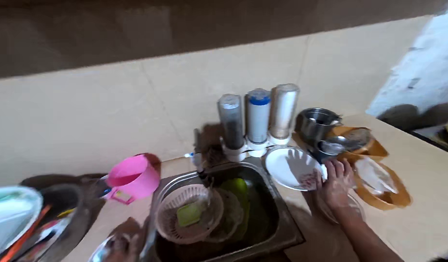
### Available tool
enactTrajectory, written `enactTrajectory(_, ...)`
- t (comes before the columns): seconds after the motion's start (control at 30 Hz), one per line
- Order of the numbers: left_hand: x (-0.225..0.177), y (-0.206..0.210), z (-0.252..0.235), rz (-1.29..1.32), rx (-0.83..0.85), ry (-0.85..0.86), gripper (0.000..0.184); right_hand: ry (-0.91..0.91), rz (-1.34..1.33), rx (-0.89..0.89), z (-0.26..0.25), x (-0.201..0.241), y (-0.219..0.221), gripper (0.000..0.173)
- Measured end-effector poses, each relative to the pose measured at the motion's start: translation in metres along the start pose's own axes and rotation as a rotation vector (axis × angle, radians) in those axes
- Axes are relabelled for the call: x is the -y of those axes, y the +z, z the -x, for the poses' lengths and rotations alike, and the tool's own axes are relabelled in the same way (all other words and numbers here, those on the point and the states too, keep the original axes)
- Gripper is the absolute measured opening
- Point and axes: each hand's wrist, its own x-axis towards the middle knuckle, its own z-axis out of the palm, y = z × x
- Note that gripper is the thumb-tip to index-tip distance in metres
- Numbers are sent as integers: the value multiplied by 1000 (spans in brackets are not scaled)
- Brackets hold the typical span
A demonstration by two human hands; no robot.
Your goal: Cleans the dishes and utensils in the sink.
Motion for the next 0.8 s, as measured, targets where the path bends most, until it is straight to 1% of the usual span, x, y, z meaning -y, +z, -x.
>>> enactTrajectory(0.03, -6, 4, 0, -43, 29, -17, 73, -108, -79, -14, 7, 32, 6, 48)
enactTrajectory(0.1, -8, 3, -4, -30, 59, -46, 61, -285, -274, 32, 30, 102, 21, 38)
enactTrajectory(0.13, -2, -1, -7, 36, 66, -41, 54, -335, -395, 101, 45, 137, 31, 33)
enactTrajectory(0.2, 18, -9, -13, 174, 31, -24, 43, -337, -679, 359, 71, 203, 46, 26)
enactTrajectory(0.23, 23, -11, -15, 195, 3, -63, 41, -387, -713, 454, 78, 234, 55, 21)
enactTrajectory(0.27, 21, -13, -16, 158, 4, -124, 42, -436, -705, 579, 83, 261, 64, 19)
enactTrajectory(0.3, 14, -15, -14, 100, 38, -170, 44, -444, -672, 808, 82, 287, 67, 24)
enactTrajectory(0.33, 9, -16, -13, 70, 63, -175, 44, -427, -654, 1055, 79, 311, 74, 31)
enactTrajectory(0.37, 9, -14, -12, 70, 57, -143, 44, -402, -669, 1190, 80, 331, 89, 34)
enactTrajectory(0.4, 13, -11, -11, 78, 29, -115, 44, -367, -678, 1270, 84, 348, 103, 36)
enactTrajectory(0.43, 17, -10, -11, 70, -1, -144, 49, -329, -646, 1345, 87, 363, 114, 40)
enactTrajectory(0.47, 14, -14, -10, 48, -1, -227, 56, -292, -594, 1413, 90, 374, 121, 48)
enactTrajectory(0.5, 9, -18, -11, 6, 18, -300, 60, -260, -564, 1446, 93, 381, 127, 58)
enactTrajectory(0.53, 4, -21, -11, -34, 57, -331, 61, -224, -569, 1438, 96, 385, 130, 69)
enactTrajectory(0.57, 0, -23, -10, -33, 85, -295, 58, -199, -585, 1403, 100, 384, 134, 81)
enactTrajectory(0.6, 2, -22, -8, 5, 79, -216, 53, -194, -592, 1365, 102, 381, 137, 90)
enactTrajectory(0.63, 8, -18, -7, 49, 50, -147, 49, -193, -595, 1328, 104, 377, 140, 94)
enactTrajectory(0.67, 13, -14, -7, 74, 16, -138, 47, -200, -565, 1303, 106, 373, 140, 94)
enactTrajectory(0.7, 14, -12, -8, 64, -23, -177, 45, -204, -514, 1301, 110, 372, 141, 89)
enactTrajectory(0.73, 14, -11, -10, 27, -37, -231, 45, -218, -461, 1317, 114, 372, 149, 87)
enactTrajectory(0.77, 13, -11, -12, -12, -8, -266, 48, -230, -417, 1352, 113, 373, 152, 88)
enactTrajectory(0.8, 13, -12, -14, -30, 44, -256, 51, -240, -377, 1398, 110, 375, 152, 86)
